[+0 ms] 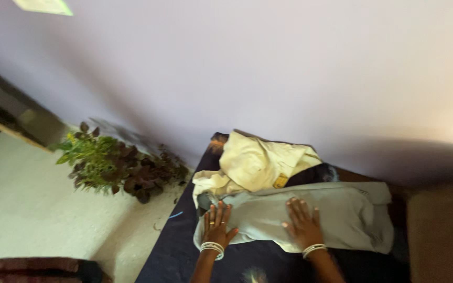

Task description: The person folds a grey t-shirt on a dark surface, smoothing and aligning the fabric before folding it into a compact rectangle. The folded shirt is then placed into an open suitcase.

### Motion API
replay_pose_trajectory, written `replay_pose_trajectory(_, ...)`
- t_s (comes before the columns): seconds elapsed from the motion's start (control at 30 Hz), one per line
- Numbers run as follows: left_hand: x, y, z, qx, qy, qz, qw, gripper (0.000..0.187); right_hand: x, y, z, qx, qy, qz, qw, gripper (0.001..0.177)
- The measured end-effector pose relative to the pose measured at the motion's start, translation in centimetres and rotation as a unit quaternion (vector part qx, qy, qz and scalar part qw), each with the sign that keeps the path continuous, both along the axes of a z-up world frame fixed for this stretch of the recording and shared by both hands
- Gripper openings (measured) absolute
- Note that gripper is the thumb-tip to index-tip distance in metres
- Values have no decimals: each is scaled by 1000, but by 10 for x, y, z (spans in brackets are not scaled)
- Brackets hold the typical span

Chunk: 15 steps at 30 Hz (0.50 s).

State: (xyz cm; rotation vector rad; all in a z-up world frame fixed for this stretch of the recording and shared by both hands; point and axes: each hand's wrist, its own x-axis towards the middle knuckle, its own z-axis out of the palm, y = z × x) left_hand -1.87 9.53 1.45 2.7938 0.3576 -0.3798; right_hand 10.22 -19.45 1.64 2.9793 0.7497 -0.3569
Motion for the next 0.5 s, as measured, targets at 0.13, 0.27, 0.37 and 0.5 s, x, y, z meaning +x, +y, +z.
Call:
replay_pose_trajectory(0.13,0,0,-4,9,12,7,1000,93,30,-78,-16,-1,-33,-90,995,81)
replay_pose_trajectory(0.27,3,0,-6,11,19,-1,1000,92,48,-143,-25,47,-27,-136,989,86)
replay_pose_trajectory(0.37,2,1,-6,8,31,4,999,91,64,-158,-30,21,-57,-224,973,77)
replay_pose_trajectory(0.5,0,0,-7,2,22,-3,1000,91,78,-140,-47,-45,-11,-335,941,77)
